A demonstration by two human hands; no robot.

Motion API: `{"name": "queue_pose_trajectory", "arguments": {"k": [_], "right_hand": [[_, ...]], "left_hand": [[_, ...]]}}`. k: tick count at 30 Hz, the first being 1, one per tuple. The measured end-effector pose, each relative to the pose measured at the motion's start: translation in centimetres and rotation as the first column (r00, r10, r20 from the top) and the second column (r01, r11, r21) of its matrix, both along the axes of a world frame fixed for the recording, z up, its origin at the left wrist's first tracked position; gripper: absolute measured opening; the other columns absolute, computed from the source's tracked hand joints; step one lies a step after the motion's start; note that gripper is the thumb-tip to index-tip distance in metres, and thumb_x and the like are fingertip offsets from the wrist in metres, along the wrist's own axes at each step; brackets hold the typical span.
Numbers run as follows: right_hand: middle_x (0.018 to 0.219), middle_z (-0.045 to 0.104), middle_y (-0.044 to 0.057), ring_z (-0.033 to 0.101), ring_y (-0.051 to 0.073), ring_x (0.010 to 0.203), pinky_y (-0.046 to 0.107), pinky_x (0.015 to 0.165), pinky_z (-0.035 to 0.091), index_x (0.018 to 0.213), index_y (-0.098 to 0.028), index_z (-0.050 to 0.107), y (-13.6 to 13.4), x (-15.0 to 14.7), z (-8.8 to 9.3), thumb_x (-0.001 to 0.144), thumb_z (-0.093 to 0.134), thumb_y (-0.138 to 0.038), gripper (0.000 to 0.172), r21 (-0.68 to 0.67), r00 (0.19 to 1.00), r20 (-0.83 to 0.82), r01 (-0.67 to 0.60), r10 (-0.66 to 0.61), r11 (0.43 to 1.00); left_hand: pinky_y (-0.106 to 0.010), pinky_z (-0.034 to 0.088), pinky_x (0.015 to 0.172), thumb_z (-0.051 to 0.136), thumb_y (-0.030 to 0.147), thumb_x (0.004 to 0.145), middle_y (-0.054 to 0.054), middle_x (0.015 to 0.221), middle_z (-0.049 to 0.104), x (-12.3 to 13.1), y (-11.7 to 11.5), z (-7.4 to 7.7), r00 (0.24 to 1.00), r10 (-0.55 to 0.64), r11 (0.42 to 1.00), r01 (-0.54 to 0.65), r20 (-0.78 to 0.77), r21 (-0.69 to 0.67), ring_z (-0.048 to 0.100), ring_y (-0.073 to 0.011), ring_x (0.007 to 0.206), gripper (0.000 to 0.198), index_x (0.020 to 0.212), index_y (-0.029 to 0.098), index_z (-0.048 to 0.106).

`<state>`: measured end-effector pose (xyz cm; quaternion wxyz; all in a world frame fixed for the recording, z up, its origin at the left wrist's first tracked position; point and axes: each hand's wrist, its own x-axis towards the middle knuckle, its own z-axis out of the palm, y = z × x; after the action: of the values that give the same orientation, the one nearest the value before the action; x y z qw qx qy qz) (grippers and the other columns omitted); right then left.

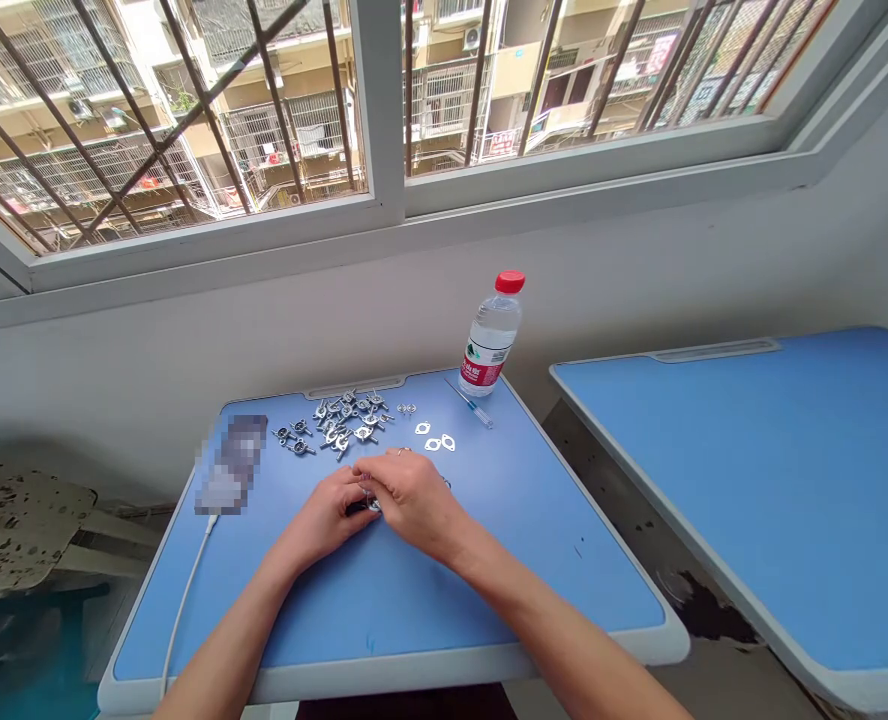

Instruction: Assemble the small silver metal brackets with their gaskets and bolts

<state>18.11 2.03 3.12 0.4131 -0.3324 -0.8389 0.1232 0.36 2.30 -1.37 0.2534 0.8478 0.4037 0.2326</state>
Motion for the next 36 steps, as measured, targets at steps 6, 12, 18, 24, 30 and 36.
{"name": "queue_pose_trajectory", "arguments": {"k": [6,12,18,24,30,36], "right_hand": [[0.06,0.062,-0.001,0.044,0.014,0.053,0.026,0.057,0.037,0.076,-0.021,0.061,0.01,0.13,0.02,0.094,0.045,-0.011,0.026,0.0,1.0,0.006,0.005,-0.005,1.0],[0.064,0.066,0.0,0.047,0.014,0.054,0.027,0.058,0.039,0.078,-0.021,0.063,-0.01,0.09,-0.02,0.096,0.044,-0.012,0.027,0.003,1.0,-0.009,-0.01,0.01,1.0],[0.081,0.073,0.004,0.059,0.017,0.067,0.03,0.067,0.047,0.098,-0.02,0.064,0.03,-0.12,-0.34,0.096,0.045,-0.011,0.022,0.0,0.995,-0.05,-0.082,0.081,0.997],[0.091,0.071,0.007,0.062,0.02,0.08,0.033,0.073,0.051,0.11,-0.019,0.062,0.0,-0.02,-0.3,0.093,0.045,-0.008,0.026,-0.098,0.995,-0.004,-0.104,0.104,0.99],[0.086,0.068,0.005,0.057,0.018,0.078,0.032,0.072,0.048,0.105,-0.02,0.065,0.32,0.2,-0.3,0.092,0.045,-0.004,0.029,-0.118,0.981,-0.061,-0.189,0.183,0.975],[0.076,0.062,0.003,0.05,0.018,0.071,0.03,0.067,0.044,0.097,-0.02,0.066,0.28,-0.04,-0.39,0.092,0.046,-0.006,0.025,-0.107,0.985,-0.074,-0.162,0.155,0.981]], "left_hand": [[-0.035,0.051,0.085,0.062,0.017,0.088,-0.005,0.097,0.069,0.0,-0.05,0.07,1.0,0.005,1.0,-0.005,0.001,-0.006,0.061,-0.0229,0.096,0.012,0.087,0.023,0.073],[-0.033,0.05,0.084,0.062,0.013,0.086,-0.005,0.099,0.068,0.08,-0.2,0.38,1.0,0.006,1.0,-0.006,-0.008,0.003,0.061,-0.0223,0.095,0.013,0.086,0.022,0.071],[-0.032,0.046,0.078,0.06,0.007,0.081,-0.004,0.09,0.067,0.31,-0.22,-0.01,1.0,0.023,0.998,-0.022,-0.017,0.063,0.06,-0.0211,0.088,0.014,0.078,0.019,0.064],[-0.033,0.044,0.077,0.062,0.004,0.075,-0.005,0.094,0.068,0.27,-0.28,-0.22,0.999,0.038,0.997,-0.037,-0.022,0.07,0.06,-0.0228,0.09,0.015,0.08,0.019,0.064],[-0.036,0.044,0.086,0.063,0.008,0.083,-0.003,0.1,0.069,0.08,-0.4,-0.05,0.999,0.031,0.999,-0.03,-0.016,0.042,0.06,-0.0232,0.097,0.016,0.089,0.022,0.068],[-0.036,0.044,0.087,0.064,0.008,0.085,-0.002,0.102,0.07,0.18,-0.15,-0.29,1.0,-0.01,1.0,0.01,0.007,0.022,0.06,-0.0222,0.098,0.016,0.091,0.022,0.069]]}}
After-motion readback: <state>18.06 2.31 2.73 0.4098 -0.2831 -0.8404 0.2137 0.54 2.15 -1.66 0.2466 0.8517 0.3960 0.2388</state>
